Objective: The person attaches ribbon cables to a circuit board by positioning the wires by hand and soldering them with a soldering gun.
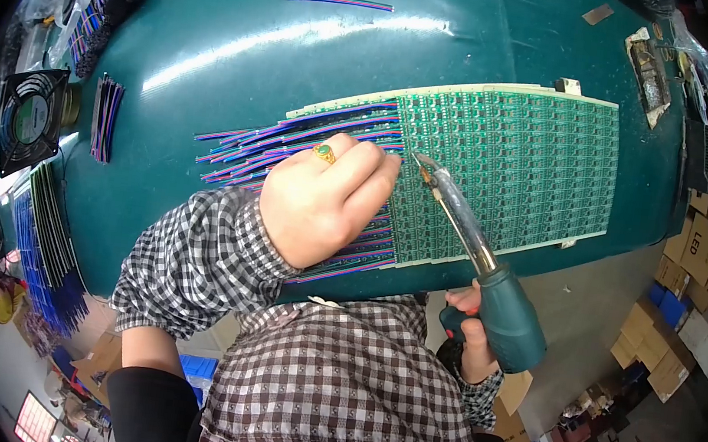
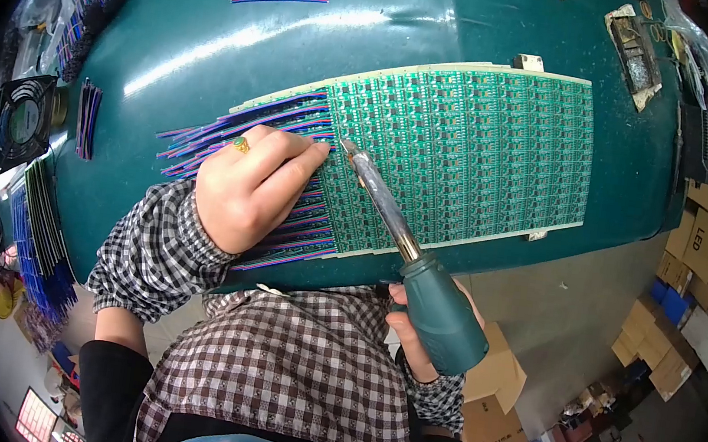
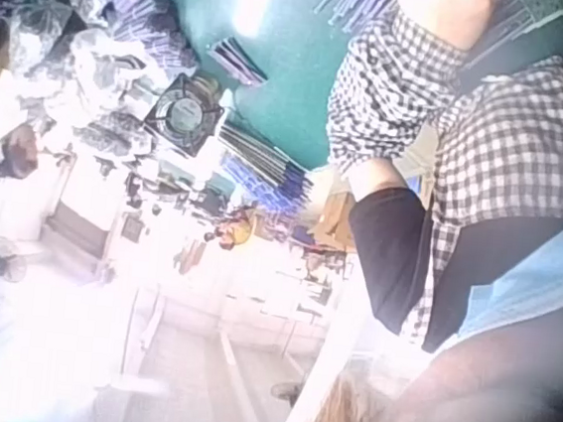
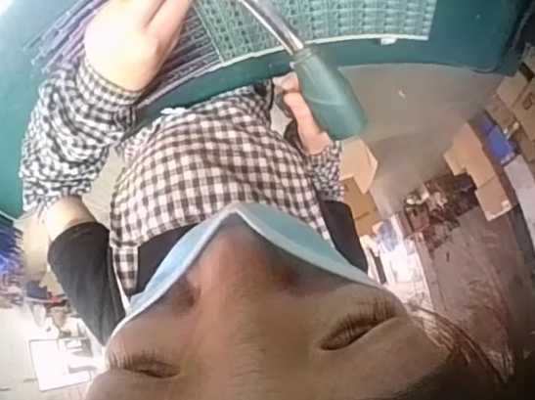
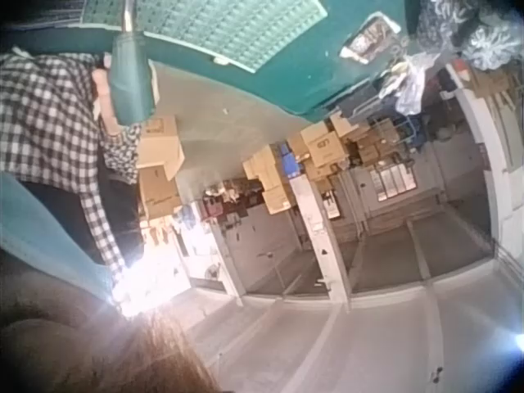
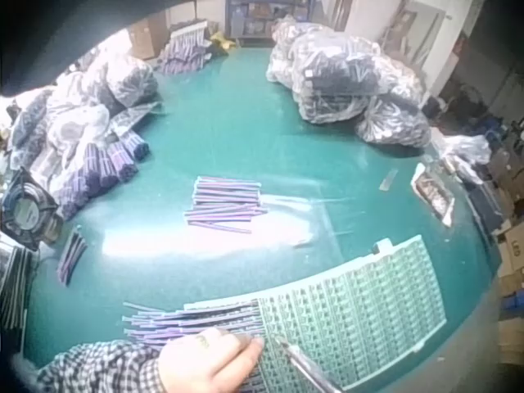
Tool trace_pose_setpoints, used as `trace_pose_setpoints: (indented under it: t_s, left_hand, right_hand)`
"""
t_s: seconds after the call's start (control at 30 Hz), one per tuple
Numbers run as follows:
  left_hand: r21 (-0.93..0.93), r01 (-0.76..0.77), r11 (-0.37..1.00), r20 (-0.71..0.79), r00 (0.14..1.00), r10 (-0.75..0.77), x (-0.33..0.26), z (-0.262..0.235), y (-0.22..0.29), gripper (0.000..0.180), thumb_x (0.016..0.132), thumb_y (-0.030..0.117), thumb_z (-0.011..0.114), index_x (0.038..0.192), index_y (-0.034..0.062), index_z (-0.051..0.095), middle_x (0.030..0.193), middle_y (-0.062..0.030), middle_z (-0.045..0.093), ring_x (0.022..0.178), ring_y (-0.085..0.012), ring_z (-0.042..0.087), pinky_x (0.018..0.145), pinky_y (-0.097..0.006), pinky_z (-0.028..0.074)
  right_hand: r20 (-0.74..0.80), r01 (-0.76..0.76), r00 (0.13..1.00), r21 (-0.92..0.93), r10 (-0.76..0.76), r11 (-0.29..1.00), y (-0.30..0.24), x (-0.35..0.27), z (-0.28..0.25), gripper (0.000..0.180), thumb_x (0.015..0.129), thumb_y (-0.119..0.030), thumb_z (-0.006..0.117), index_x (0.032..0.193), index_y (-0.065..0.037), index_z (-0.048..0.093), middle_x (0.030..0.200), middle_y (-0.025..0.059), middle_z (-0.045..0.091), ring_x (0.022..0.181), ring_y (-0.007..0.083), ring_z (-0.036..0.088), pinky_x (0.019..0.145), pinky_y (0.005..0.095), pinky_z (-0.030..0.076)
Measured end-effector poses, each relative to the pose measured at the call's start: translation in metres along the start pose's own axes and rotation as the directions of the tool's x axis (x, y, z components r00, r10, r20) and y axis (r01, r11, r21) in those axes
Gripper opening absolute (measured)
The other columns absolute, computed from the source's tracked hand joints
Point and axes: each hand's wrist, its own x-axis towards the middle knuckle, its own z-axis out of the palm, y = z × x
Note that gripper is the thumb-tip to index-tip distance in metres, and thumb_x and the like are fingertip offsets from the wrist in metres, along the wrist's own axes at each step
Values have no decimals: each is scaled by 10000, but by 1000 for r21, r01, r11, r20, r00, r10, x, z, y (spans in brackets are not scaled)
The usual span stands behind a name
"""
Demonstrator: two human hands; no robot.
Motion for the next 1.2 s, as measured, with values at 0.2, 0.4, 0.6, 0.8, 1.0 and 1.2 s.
trace_pose_setpoints:
  t_s: [0.2, 0.4, 0.6, 0.8, 1.0, 1.2]
  left_hand:
    - [-10, 6, 1000, 12, 1000, -6, 0, -3, 0, 313, 704, 120, 599, 983, -13, 641, 802, -52, 494, 698, -171, 551, 569, -275, 487]
    - [-68, 62, 996, 64, 996, -58, 1, -7, 2, 328, 680, 15, 697, 1007, -13, 680, 885, -72, 621, 694, -192, 598, 522, -291, 478]
    - [-52, 59, 997, 54, 997, -56, 0, -6, 2, 322, 680, 18, 699, 1000, -5, 681, 879, -66, 620, 682, -187, 593, 517, -287, 473]
    - [6, 29, 1000, 45, 999, -29, 1, -3, 2, 326, 692, 116, 610, 989, -14, 644, 801, -50, 488, 699, -166, 551, 563, -273, 485]
    - [-16, 14, 1000, 11, 1000, -13, 1, 1, 0, 309, 698, 116, 618, 978, -12, 645, 795, -49, 486, 698, -167, 552, 554, -274, 487]
    - [1, 32, 999, 30, 999, -32, 0, -1, 1, 296, 698, 115, 613, 966, -9, 642, 792, -49, 485, 694, -168, 550, 557, -275, 489]
  right_hand:
    - [18, 24, 1000, -50, -23, 998, -1, 1, 3, 542, 784, -145, 828, 1188, 78, 543, 968, 126, 702, 929, 210, 686, 881, 351, 546]
    - [37, 28, 999, -85, -25, 996, -1, 3, 3, 563, 770, -142, 840, 1189, 81, 538, 967, 122, 705, 937, 204, 686, 877, 345, 545]
    - [30, 18, 999, -82, -16, 996, 0, 3, 4, 555, 764, -132, 844, 1184, 77, 547, 967, 124, 706, 930, 204, 688, 872, 341, 547]
    - [38, -23, 999, -95, 27, 995, 0, 2, 2, 566, 749, -116, 853, 1186, 77, 549, 969, 125, 703, 934, 199, 687, 863, 332, 549]
    - [23, 0, 1000, -65, 2, 998, -2, -1, 3, 541, 769, -109, 835, 1188, 78, 549, 987, 122, 701, 948, 200, 683, 883, 337, 540]
    - [150, 86, 987, -176, -59, 981, 1, 1, -5, 505, 790, -98, 809, 1185, 78, 548, 994, 118, 699, 953, 199, 678, 907, 339, 528]
